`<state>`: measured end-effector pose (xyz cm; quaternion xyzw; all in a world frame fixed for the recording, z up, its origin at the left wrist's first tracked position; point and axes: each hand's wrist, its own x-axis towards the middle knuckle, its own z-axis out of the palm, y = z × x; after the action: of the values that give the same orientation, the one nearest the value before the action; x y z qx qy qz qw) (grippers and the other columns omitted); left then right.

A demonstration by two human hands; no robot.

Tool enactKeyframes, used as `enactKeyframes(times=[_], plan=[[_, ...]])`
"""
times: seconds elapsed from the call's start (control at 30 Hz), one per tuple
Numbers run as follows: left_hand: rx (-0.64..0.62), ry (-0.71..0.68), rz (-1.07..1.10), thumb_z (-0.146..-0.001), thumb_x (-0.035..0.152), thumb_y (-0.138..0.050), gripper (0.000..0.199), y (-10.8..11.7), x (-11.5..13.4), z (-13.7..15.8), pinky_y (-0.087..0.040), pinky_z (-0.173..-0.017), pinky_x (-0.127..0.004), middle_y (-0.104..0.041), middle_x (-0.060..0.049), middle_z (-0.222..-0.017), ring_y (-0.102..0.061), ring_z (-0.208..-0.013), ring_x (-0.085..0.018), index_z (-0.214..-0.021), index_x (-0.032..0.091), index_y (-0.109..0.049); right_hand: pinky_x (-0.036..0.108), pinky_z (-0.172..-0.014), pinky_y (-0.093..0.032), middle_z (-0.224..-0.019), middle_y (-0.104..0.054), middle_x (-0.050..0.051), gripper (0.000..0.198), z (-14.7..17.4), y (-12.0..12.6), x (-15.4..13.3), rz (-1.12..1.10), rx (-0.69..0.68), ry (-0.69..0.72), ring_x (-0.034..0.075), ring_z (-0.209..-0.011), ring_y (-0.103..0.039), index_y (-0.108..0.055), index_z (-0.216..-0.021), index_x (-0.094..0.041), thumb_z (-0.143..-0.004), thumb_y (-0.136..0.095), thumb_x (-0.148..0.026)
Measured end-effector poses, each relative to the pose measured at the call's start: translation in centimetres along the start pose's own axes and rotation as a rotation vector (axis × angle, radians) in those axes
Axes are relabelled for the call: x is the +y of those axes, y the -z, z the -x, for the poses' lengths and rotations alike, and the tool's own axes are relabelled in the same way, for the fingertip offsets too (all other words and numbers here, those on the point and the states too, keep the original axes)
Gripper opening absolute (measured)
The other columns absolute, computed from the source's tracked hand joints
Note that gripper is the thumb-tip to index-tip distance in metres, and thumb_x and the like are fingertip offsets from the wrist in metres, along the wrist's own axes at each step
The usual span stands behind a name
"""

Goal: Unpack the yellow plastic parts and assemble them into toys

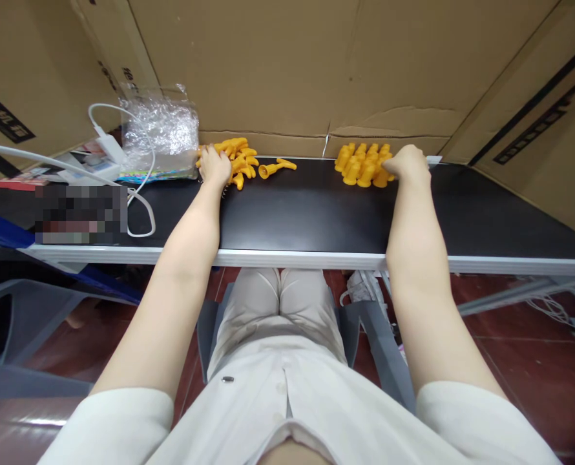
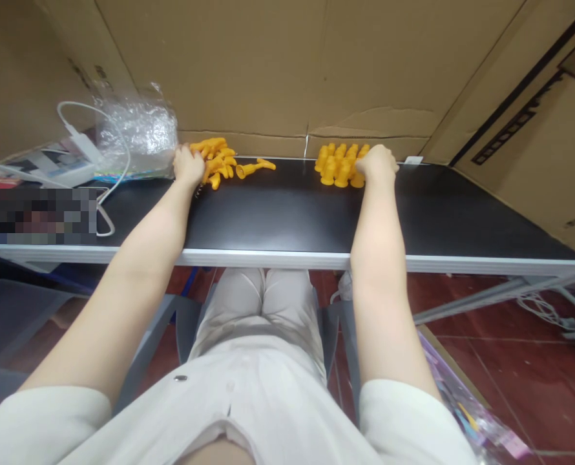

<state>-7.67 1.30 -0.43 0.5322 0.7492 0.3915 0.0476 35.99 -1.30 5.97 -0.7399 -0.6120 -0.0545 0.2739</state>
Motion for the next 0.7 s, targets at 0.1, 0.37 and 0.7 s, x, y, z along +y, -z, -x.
enactKeyframes(times=[0.1,0.37,0.7], plan=[[0.055,-0.057,0.004,-0.096,0.026,-0.043,0.062,0.5,0.7,0.8,-0.03,-0.13,-0.065,-0.047,-0.021,-0.167,-0.042,-0.157,-0.04,-0.156,0.015,-0.053,0.068,-0.113,-0.043,-0.139,-0.061,0.037,0.044,0.3,0.6,-1.2,-0.028,-0.009,-0.213,0.046,-0.139,-0.058,-0.069,-0.13,-0.004,-0.103,-0.067,-0.038],[-0.167,-0.459,-0.144,-0.096,0.03,-0.048,0.057,0.4,4.5,3.7,-0.023,-0.134,-0.06,-0.062,-0.013,-0.157,-0.048,-0.153,-0.034,-0.152,0.022,-0.059,0.049,-0.116,-0.049,-0.138,-0.07,0.021,0.033,2.9,1.6,-6.6,0.025,0.1,0.017,0.033,-0.134,-0.065,-0.07,-0.132,-0.011,-0.107,-0.049,-0.016],[-0.385,-0.542,0.084,-0.088,0.013,-0.046,0.052,-0.7,6.4,5.2,-0.053,-0.114,-0.035,-0.081,-0.008,-0.124,-0.073,-0.118,-0.023,-0.131,0.015,-0.077,0.049,-0.112,-0.049,-0.135,-0.07,0.021,0.037,3.8,-3.1,-9.9,0.003,-0.2,0.432,0.035,-0.128,-0.065,-0.07,-0.133,-0.01,-0.107,-0.05,-0.027]])
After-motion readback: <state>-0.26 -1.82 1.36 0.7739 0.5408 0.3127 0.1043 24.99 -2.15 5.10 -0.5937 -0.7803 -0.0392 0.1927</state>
